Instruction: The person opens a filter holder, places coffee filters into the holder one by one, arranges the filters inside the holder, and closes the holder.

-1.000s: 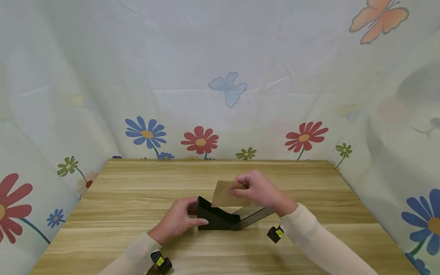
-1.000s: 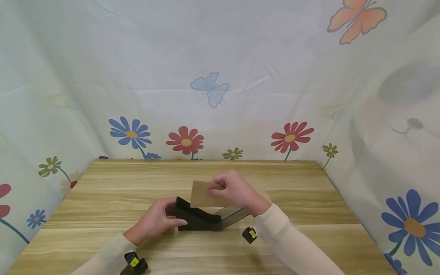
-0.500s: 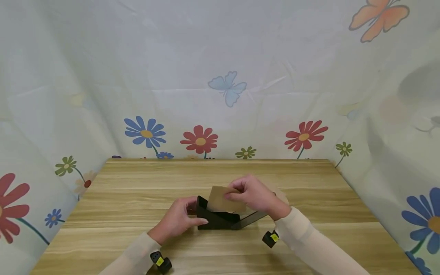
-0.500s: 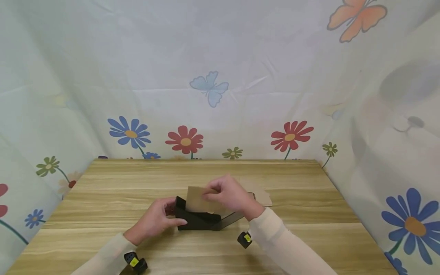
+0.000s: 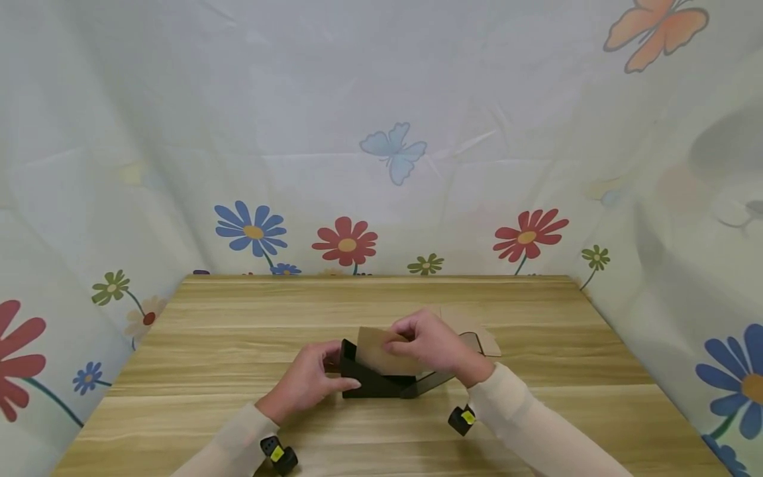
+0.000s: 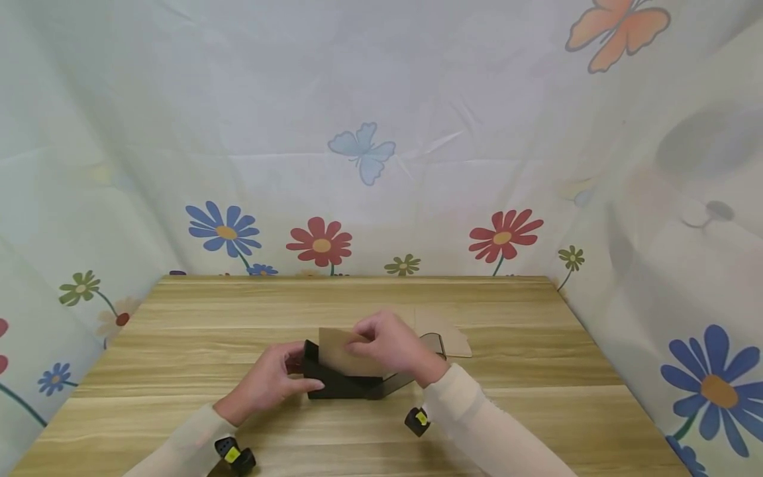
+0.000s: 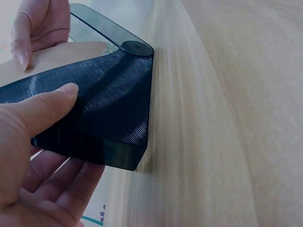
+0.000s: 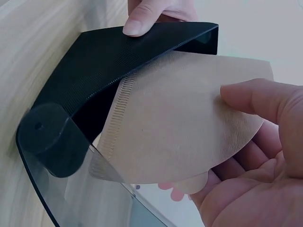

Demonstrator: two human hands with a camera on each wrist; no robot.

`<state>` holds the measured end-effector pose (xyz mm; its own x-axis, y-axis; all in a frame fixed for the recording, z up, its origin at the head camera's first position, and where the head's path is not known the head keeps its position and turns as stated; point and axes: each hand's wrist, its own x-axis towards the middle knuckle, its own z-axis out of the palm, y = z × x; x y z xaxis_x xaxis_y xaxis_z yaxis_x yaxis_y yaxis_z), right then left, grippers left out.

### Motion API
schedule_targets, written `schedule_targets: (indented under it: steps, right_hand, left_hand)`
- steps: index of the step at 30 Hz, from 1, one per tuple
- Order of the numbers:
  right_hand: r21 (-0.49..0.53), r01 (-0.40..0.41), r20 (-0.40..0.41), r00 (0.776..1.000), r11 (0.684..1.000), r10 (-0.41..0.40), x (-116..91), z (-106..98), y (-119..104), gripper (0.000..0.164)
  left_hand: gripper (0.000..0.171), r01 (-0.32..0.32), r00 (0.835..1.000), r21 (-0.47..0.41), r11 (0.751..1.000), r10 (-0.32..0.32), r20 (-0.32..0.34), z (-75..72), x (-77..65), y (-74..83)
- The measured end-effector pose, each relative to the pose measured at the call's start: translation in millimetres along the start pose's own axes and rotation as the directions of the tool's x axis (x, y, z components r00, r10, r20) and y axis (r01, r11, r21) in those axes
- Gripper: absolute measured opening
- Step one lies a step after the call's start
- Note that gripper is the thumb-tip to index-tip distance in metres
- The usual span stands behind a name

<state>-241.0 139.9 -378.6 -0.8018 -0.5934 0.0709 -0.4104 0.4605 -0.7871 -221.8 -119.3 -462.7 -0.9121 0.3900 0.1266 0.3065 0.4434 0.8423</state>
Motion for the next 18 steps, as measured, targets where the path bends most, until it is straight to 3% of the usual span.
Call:
schedule_targets:
  steps: [7, 18]
  right_hand:
    - [0.007, -0.034, -0.001, 0.999, 0.999, 0.034, 2, 7, 1, 0.012]
    - [0.02, -0.059, 0.011, 0.998, 0.998, 0.059, 2, 16, 4, 0.014]
  left_hand:
    - [0.035, 0.007, 1.0, 0.008, 1.0, -0.007, 0.001, -0.5, -0.2, -0.7]
    - [0.036, 0.017, 1.0, 0.007, 1.0, -0.017, -0.002, -0.1, -0.5, 0.1]
